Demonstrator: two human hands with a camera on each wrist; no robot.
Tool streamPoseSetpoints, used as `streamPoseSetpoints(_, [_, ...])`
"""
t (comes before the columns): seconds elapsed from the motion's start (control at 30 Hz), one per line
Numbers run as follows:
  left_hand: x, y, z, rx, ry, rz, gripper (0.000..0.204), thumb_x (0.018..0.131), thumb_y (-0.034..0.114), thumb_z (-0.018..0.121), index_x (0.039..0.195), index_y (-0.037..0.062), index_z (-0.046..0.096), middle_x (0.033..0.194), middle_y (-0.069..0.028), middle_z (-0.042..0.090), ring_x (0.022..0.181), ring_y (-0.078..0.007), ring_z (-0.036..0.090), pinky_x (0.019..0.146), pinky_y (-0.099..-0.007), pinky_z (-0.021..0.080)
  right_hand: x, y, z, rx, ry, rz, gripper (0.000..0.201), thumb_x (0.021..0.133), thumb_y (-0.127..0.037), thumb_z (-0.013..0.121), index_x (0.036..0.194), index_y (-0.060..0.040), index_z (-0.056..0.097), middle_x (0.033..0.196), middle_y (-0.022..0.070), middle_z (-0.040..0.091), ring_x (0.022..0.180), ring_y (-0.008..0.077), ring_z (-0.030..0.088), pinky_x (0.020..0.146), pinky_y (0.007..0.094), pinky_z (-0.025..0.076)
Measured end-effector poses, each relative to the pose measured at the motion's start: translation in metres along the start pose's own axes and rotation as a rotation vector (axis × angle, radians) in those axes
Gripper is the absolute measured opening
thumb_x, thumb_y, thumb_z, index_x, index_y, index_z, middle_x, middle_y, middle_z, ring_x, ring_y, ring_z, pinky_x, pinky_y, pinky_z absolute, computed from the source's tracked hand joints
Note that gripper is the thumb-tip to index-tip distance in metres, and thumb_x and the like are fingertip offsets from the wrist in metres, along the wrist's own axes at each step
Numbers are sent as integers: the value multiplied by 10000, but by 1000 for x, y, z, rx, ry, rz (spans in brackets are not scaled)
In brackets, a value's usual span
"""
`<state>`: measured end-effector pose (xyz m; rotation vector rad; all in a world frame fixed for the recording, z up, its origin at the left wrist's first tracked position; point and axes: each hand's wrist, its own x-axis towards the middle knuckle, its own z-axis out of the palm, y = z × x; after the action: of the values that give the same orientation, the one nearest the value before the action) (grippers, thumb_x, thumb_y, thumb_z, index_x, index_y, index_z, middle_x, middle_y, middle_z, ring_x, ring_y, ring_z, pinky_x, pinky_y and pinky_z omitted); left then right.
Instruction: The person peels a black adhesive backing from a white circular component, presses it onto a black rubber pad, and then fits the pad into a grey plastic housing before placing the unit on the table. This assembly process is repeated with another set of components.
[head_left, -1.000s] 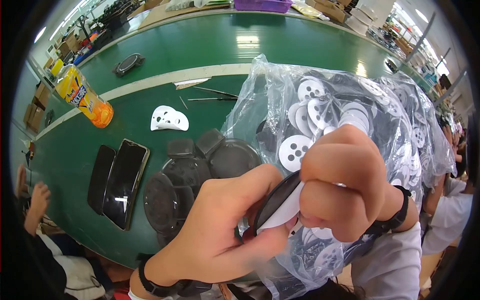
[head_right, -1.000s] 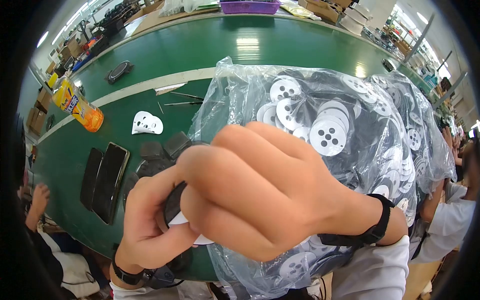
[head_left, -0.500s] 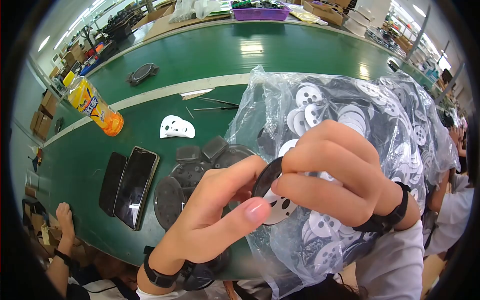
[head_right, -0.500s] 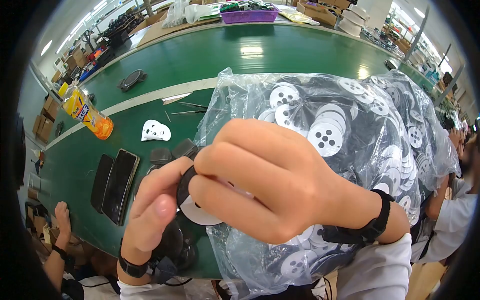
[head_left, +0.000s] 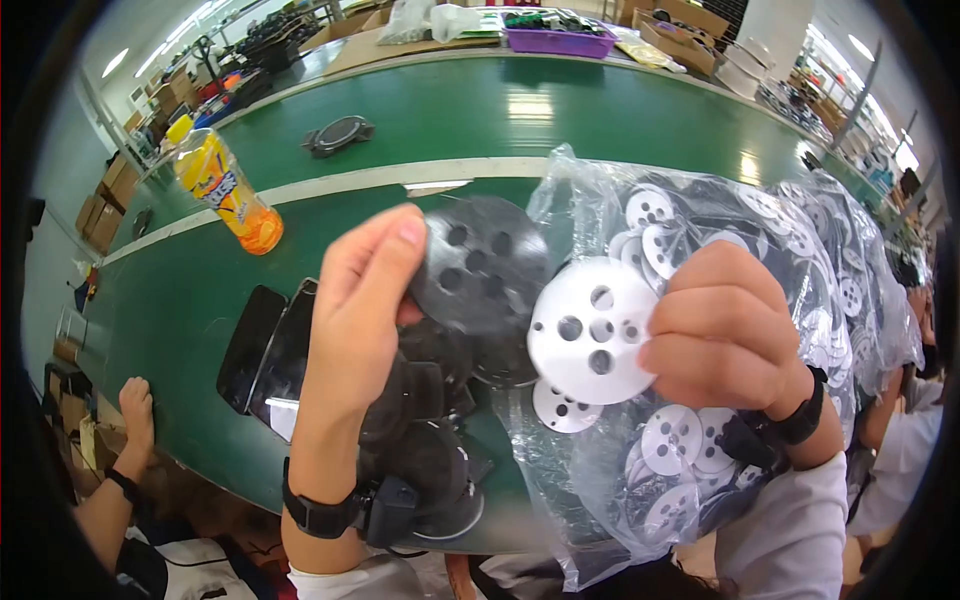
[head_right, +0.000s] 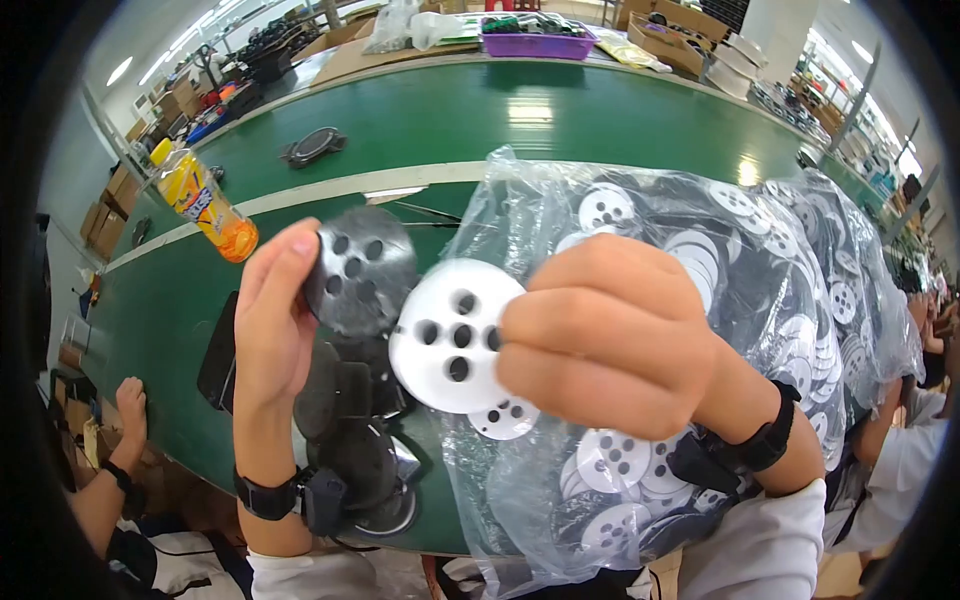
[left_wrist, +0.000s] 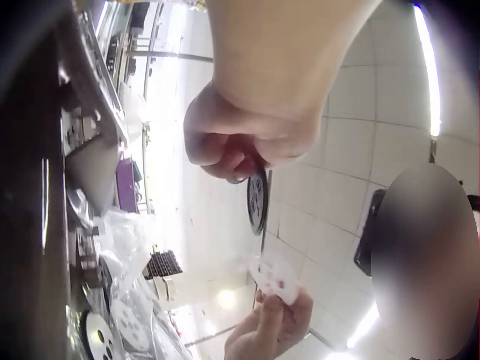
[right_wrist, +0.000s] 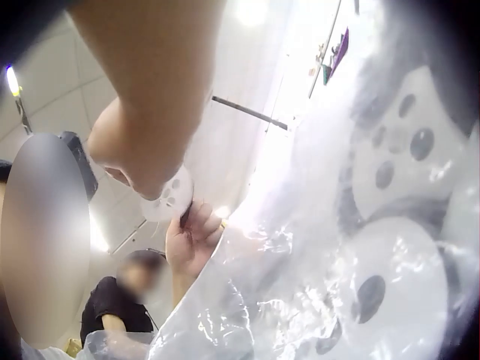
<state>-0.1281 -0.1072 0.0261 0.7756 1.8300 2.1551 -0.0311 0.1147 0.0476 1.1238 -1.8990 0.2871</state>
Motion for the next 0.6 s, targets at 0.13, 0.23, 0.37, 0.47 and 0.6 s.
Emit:
streamPoseSetpoints(0.13, [13, 4, -23, -115, 264, -11, 227, 921, 255, 481, 822, 71, 570, 656, 62, 477, 550, -6, 379, 461, -175, 264, 12, 6, 4, 92, -76, 320, 106, 637, -3, 595, 737, -24, 566, 729, 66, 570, 572, 197, 526, 508, 279, 428])
streamPoseSetpoints(0.23, [16, -1, -41, -109, 247, 18, 217, 900, 253, 490, 881, 56, 578, 682, 32, 528, 552, -28, 423, 453, -182, 280, 29, 27, 24, 249, -265, 660, 63, 712, -31, 579, 769, -5, 578, 702, 66, 580, 568, 162, 532, 535, 278, 429])
streamPoseSetpoints(0.37, [19, 0, -52, -197, 241, 58, 209, 910, 247, 444, 908, 59, 534, 732, -1, 559, 515, -49, 367, 446, -207, 252, 30, 81, 86, 522, -469, 1030, 143, 763, -124, 614, 832, 0, 598, 720, 38, 587, 611, 99, 537, 531, 244, 409])
streamPoseSetpoints(0.47, [17, 4, -52, -306, 237, 105, 202, 898, 231, 474, 816, 66, 558, 686, 3, 553, 520, -48, 405, 440, -207, 271, 29, 93, 131, 658, -457, 1135, 207, 765, -172, 624, 890, -7, 635, 757, 59, 622, 603, 112, 564, 567, 258, 446])
streamPoseSetpoints(0.6, [18, 0, -54, -406, 169, 45, 224, 899, 233, 466, 820, 44, 558, 678, -18, 551, 507, -69, 392, 439, -216, 263, 37, 88, 135, 569, -551, 1055, 261, 767, -235, 651, 934, -36, 678, 756, 62, 639, 569, 117, 569, 584, 260, 463])
